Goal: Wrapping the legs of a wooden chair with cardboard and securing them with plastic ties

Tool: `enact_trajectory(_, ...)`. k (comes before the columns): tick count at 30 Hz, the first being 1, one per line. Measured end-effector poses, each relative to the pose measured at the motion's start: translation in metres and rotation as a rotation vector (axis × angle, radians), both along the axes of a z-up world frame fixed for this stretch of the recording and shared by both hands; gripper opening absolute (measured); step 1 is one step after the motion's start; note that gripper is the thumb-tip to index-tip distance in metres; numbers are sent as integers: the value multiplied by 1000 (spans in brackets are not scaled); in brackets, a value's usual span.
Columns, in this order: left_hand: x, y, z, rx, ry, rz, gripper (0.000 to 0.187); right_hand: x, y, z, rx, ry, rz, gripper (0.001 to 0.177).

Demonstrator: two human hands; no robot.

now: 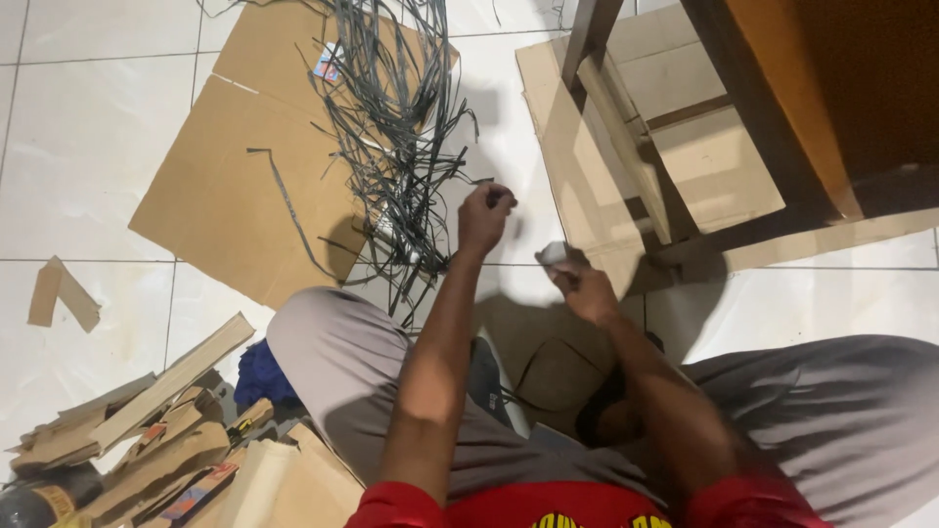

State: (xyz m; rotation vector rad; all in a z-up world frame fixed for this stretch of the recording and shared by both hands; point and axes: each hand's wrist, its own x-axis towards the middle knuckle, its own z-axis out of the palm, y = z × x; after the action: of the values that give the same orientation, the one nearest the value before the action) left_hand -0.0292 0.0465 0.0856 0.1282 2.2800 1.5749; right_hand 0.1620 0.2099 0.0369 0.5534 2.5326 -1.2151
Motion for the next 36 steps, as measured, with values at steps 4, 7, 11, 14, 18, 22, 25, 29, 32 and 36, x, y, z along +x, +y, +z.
enact_trajectory(4, -1, -25, -37, -420, 102, -35, 14, -1, 9, -12, 34, -66, -47, 37)
enact_trajectory(7, 8, -51, -108, -677, 87, -178, 18, 7, 8, -5, 87, -131, 76, 39)
enact_trajectory(11, 34, -71, -132, -857, 52, -321, 21, 16, 0, -2, 142, -167, 214, 48)
enact_trajectory(14, 33, -68, -118, -831, -25, -240, 24, 6, -13, 65, 167, -206, 236, 46)
enact_trajectory(18, 32, -47, -64, -687, 20, -150, 25, -1, -18, 89, 224, -211, 249, 45)
enact_trajectory(22, 24, -22, -2, -304, 65, 45, 19, -2, -18, 62, 173, -78, 80, 45)
enact_trajectory(25, 17, -9, 29, 34, -41, 47, 23, -11, -22, 45, -13, 175, -145, 31)
enact_trajectory(29, 18, 9, 40, 345, -216, -28, 32, -35, -27, 95, -575, 473, -277, 47)
enact_trajectory(32, 24, 15, 44, 398, -254, -5, 38, -43, -35, 112, -722, 432, -307, 46)
enact_trajectory(36, 24, 6, 65, 342, -173, 116, 50, -46, -36, 95, -1000, 420, -349, 21)
